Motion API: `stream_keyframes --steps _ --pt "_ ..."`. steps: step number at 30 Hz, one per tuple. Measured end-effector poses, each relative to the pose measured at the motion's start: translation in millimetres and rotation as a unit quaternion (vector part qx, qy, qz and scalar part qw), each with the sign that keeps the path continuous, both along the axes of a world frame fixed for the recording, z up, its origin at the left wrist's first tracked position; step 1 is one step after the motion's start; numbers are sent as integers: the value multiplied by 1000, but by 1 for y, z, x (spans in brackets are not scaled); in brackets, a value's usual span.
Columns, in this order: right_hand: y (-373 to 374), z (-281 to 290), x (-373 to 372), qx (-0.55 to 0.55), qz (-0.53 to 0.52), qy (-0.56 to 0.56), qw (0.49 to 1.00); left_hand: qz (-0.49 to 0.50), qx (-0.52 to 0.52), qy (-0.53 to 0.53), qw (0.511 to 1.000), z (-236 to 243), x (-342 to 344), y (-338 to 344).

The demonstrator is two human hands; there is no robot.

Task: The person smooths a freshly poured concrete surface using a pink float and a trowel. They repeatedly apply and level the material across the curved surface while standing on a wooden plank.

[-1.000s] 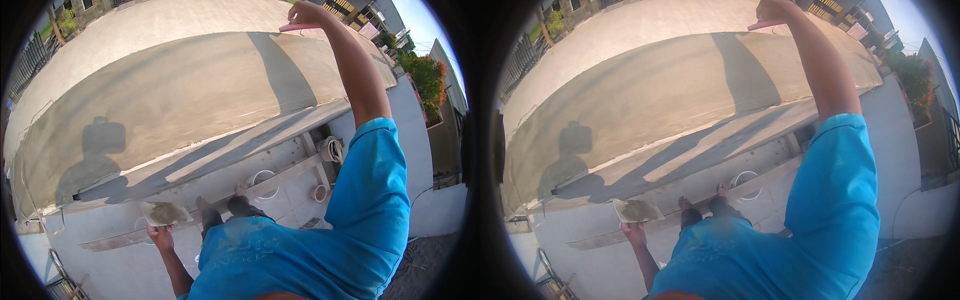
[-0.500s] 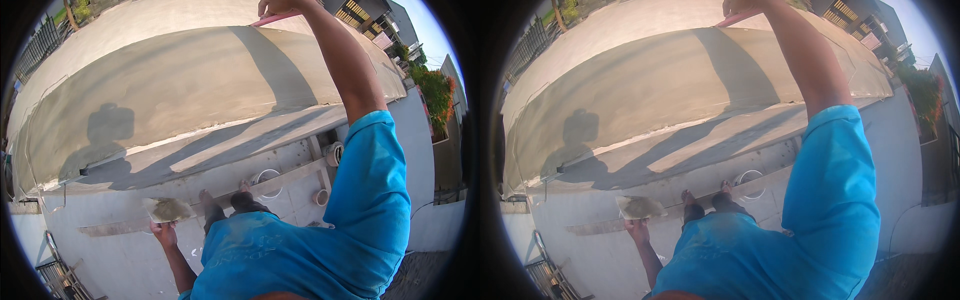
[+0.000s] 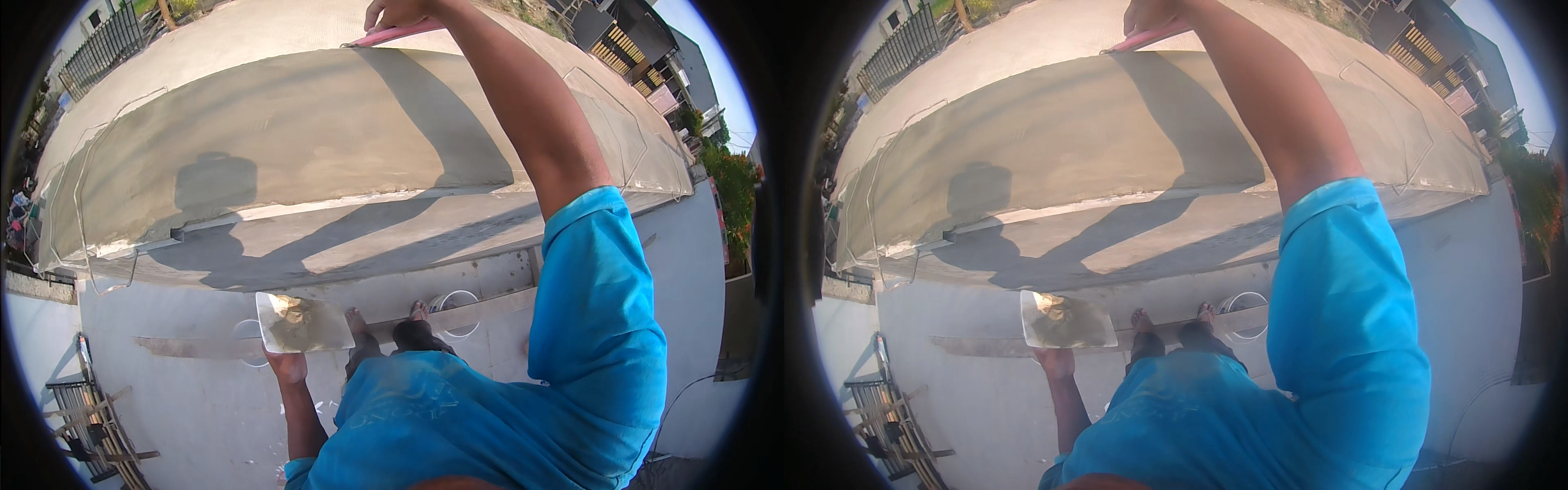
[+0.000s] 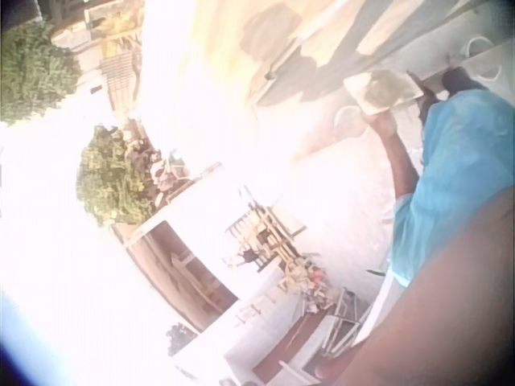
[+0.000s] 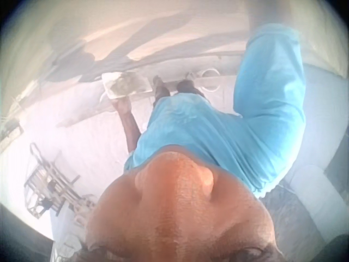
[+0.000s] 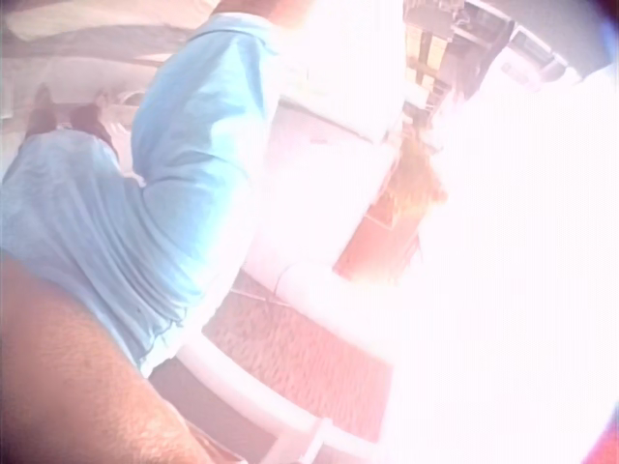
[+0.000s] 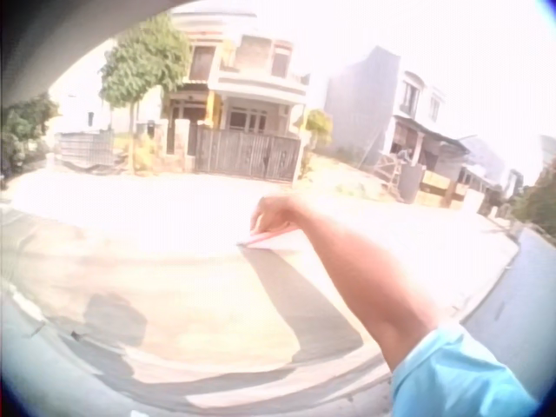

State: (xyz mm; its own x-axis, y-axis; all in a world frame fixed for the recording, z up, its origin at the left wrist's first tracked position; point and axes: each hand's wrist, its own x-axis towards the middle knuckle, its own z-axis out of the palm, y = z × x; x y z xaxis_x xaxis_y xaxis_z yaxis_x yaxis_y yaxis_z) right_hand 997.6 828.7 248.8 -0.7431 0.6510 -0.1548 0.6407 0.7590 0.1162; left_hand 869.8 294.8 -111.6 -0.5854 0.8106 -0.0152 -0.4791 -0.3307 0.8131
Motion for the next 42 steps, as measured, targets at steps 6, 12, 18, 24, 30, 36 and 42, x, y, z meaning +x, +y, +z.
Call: stream_keyframes --steps 6,12,18,24,30,36,42 --pt "39 -30 -53 -39 27 25 999 -38 76 -15 996 13 7 6" --pt "26 -42 -105 37 103 -17 994 -50 134 -38 989 4 13 -5" --pt "9 -45 -125 -3 67 155 986 -37 168 -79 982 7 12 0" --pt "-25 -14 -81 -47 127 223 965 45 129 -84 987 52 4 23" --pt "-142 23 -30 -11 205 380 902 -34 237 -274 932 110 11 58" --pt "-253 -9 17 187 353 509 762 -118 314 -318 887 160 33 105" --pt "-265 -34 43 334 366 478 725 -117 323 -302 889 173 39 118"
